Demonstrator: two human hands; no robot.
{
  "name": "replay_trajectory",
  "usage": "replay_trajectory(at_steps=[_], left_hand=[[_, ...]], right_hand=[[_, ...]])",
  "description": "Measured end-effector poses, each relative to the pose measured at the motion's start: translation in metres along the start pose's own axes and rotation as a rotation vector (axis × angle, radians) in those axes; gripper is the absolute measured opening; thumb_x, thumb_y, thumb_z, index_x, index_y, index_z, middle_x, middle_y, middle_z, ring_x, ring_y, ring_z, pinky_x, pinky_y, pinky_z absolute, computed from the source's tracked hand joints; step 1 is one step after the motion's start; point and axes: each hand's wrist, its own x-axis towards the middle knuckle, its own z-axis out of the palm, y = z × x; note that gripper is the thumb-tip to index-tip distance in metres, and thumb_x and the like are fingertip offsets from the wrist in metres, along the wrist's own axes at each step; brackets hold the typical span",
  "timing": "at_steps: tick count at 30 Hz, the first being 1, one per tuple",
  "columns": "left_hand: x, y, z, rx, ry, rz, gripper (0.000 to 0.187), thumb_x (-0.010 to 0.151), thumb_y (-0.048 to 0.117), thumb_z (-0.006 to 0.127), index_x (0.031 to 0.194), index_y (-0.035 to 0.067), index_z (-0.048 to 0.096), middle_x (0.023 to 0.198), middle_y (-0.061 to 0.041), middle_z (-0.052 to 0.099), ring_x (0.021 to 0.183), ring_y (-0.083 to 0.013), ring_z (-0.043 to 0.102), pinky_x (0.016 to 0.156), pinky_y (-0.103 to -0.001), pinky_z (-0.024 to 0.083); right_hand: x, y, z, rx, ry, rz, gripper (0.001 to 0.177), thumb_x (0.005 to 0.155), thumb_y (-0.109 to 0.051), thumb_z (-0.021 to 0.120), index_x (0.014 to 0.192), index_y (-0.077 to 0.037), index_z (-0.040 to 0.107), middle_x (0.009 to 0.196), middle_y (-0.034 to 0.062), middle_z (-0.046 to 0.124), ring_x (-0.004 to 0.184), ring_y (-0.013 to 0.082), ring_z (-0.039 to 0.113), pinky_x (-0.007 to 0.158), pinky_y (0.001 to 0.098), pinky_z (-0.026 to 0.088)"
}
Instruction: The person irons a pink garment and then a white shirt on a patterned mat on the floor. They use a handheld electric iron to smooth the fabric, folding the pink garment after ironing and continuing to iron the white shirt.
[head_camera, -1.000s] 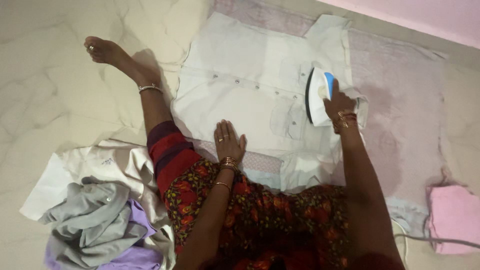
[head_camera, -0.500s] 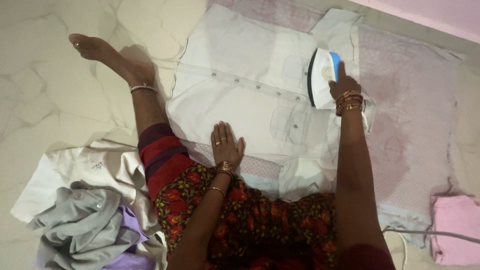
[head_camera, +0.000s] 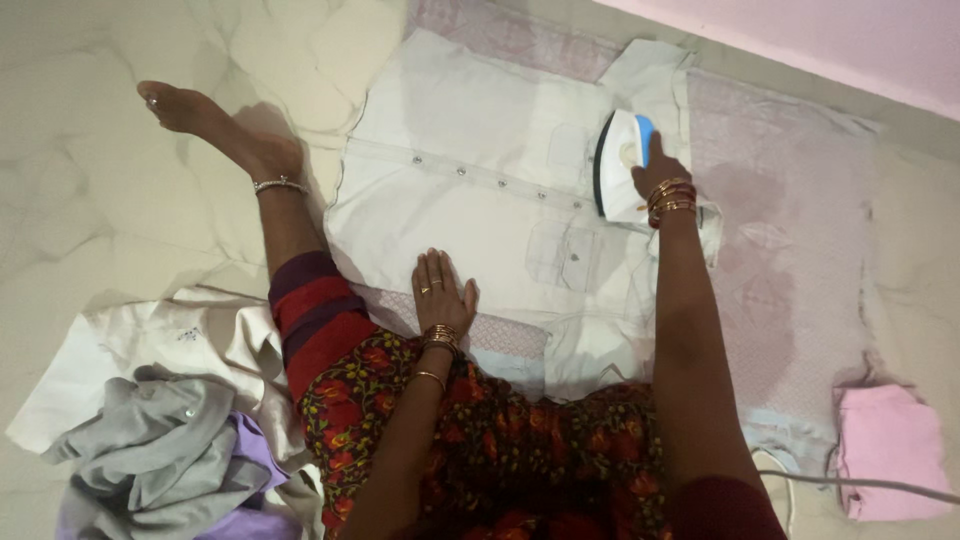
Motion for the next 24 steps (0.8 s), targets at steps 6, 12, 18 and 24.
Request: replay_trajectory(at_steps=[6,12,18,24], left_hand=[[-0.003,0.000,0.001,-0.015,0.050,-0.001,0.080,0.102,0.050,0.041,0.158,-0.006,0.027,0.167,-0.025,0.021,0.156,-0.0373,0.014,0.127,-0.050,0.011],[-0.003,0.001,0.001,-0.015,0.041,-0.007,0.079,0.102,0.049,0.041,0.158,-0.005,0.027,0.167,-0.024,0.021,0.157,-0.0369,0.014,0.128,-0.049,0.011],[0.000,0.000,0.002,0.004,0.030,0.005,0.080,0.101,0.050,0.039,0.157,-0.005,0.026,0.166,-0.025,0.020,0.155,-0.0369,0.013,0.125,-0.050,0.011],[-0.003,0.001,-0.002,0.000,0.005,-0.014,0.078,0.104,0.050,0.037,0.159,-0.004,0.024,0.167,-0.024,0.020,0.157,-0.0366,0.013,0.128,-0.050,0.011]], right_hand=[[-0.035,-0.010,0.004,-0.061,-0.067,-0.037,0.091,0.095,-0.042,0.061,0.165,-0.011,0.014,0.112,0.0304,0.070,0.098,0.0461,0.071,0.086,0.0559,0.057],[-0.031,-0.002,0.032,-0.057,0.002,-0.009,0.091,0.096,-0.046,0.059,0.164,-0.009,0.011,0.112,0.0286,0.070,0.099,0.0442,0.069,0.085,0.0561,0.055],[0.002,0.005,0.027,0.031,0.039,0.004,0.090,0.097,-0.042,0.063,0.164,-0.007,0.015,0.113,0.0308,0.069,0.101,0.0473,0.068,0.086,0.0550,0.055],[0.020,0.006,0.011,0.032,0.063,-0.037,0.084,0.098,-0.034,0.064,0.165,-0.012,0.019,0.111,0.0299,0.070,0.101,0.0473,0.069,0.086,0.0547,0.056]])
